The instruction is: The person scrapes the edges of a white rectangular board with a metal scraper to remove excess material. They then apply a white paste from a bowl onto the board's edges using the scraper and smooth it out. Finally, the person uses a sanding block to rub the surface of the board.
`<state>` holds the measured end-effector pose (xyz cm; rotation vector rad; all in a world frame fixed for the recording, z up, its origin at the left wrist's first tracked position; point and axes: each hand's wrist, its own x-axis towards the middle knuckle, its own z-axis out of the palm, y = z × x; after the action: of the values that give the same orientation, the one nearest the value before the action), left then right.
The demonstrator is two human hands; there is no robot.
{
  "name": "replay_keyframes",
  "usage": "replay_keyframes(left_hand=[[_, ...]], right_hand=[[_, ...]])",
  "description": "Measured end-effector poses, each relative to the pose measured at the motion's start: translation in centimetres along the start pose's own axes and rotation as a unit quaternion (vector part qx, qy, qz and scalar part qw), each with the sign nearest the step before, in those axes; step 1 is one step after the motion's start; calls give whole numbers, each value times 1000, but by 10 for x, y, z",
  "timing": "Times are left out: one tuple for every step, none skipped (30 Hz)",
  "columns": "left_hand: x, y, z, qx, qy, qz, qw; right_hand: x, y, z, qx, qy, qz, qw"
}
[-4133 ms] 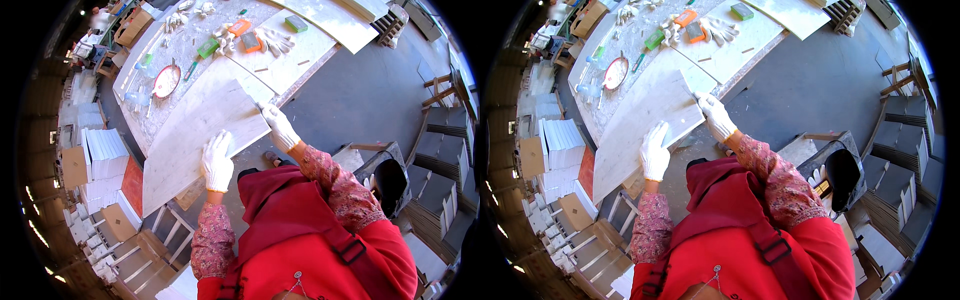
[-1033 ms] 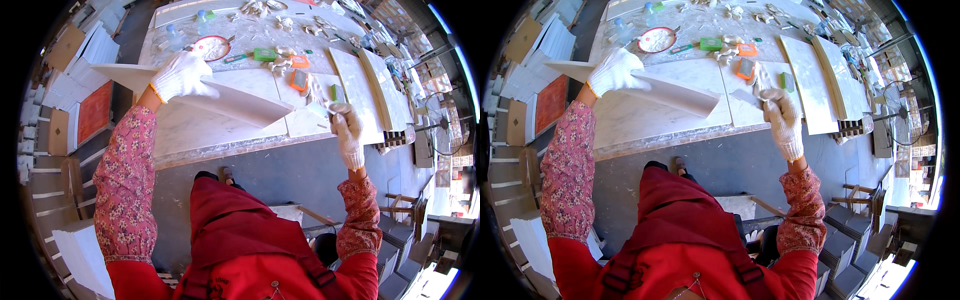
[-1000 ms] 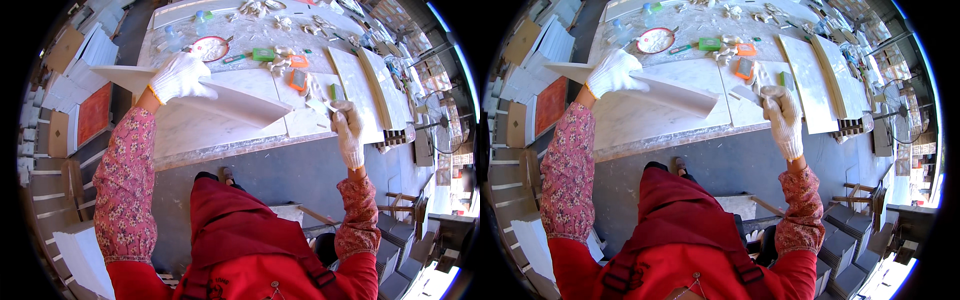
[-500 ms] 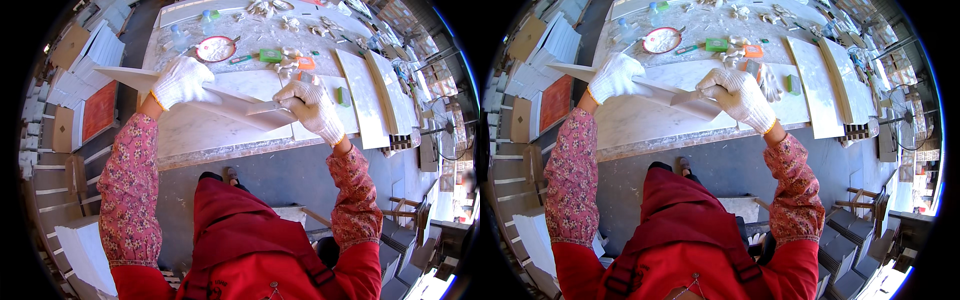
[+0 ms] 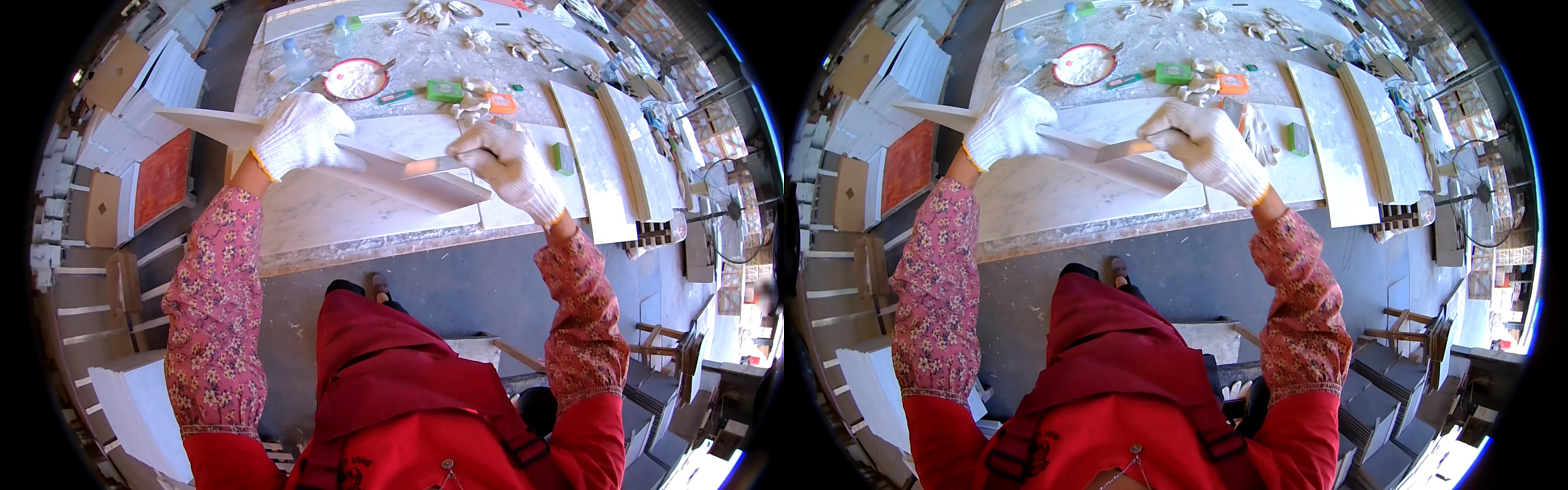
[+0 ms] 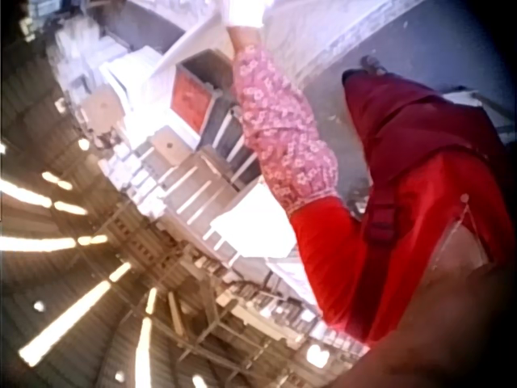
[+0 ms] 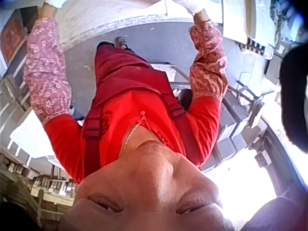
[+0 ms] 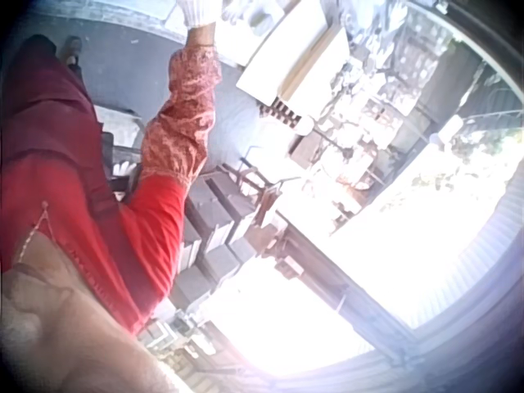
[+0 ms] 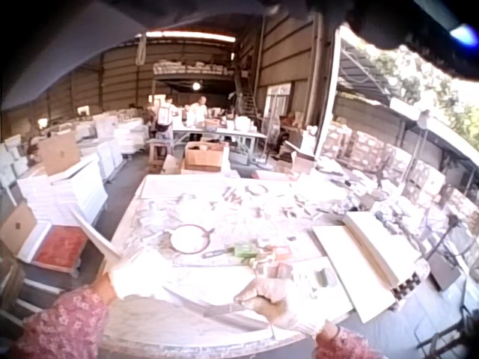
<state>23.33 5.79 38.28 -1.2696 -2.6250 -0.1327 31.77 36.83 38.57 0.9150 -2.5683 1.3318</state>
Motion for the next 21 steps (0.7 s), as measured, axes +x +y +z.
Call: replay_keyframes(left_hand=[[1, -1, 0, 9, -5, 0, 1000], [1, 0, 1, 7, 3, 7, 1000], [-2, 1, 1, 6, 11, 9, 1000], [-3, 1, 2, 4, 19, 13, 1000], [-4, -2, 5, -1, 31, 18, 999], [-5, -4, 7, -5, 41, 20, 999], [-7, -5, 8, -9, 52, 24, 998], [-10, -7, 8, -5, 26, 12, 1000], [-8, -2, 2, -5, 1, 5, 1000], [-7, 1, 0, -5, -24, -1, 1000], [-6, 1, 1, -9, -15, -1, 1000], [-7, 2, 0, -11, -7, -3, 1000], [-8, 3, -1, -13, 1, -4, 1000], [-10, 4, -2, -14, -1, -4, 1000], [-9, 3, 0, -15, -2, -2, 1000], [-8, 3, 1, -16, -3, 1, 1000], [-5, 4, 1, -12, -14, -5, 1000], [-4, 5, -2, -6, -27, -17, 999], [-5, 6, -5, -1, -39, -27, 999], [-7, 6, -5, -10, -27, -27, 999], [-8, 5, -3, -20, -13, -23, 999]], right_hand=[[7, -2, 2, -14, -13, -15, 1000], [10, -7, 3, -33, -13, -38, 999], [11, -11, 2, -28, -19, -33, 999], [11, -15, 1, -24, -25, -27, 999], [9, -16, 0, -20, -30, -20, 999], [5, -11, 0, -17, -26, -39, 999], [1, -9, -1, -24, -29, -41, 998], [-5, -8, -4, -31, -32, -42, 998], [-14, -5, -9, -41, -32, -38, 998], [-22, 0, -13, -87, -27, -53, 994], [-27, 0, -11, -87, -14, -35, 995], [-29, -6, -9, -86, -2, -20, 996], [-30, -12, -7, -85, 11, -5, 996], [-29, -16, -6, -63, 0, 28, 998], [-30, -17, -6, -57, 8, 41, 998], [-32, -16, -5, -50, 17, 54, 997], [-35, -16, -4, -44, 26, 67, 996], [-36, -18, -2, -45, 31, 72, 996], [-37, -19, -1, -46, 36, 78, 995], [-38, -20, 0, -47, 42, 83, 995], [-38, -21, 1, -57, 50, 76, 994]])
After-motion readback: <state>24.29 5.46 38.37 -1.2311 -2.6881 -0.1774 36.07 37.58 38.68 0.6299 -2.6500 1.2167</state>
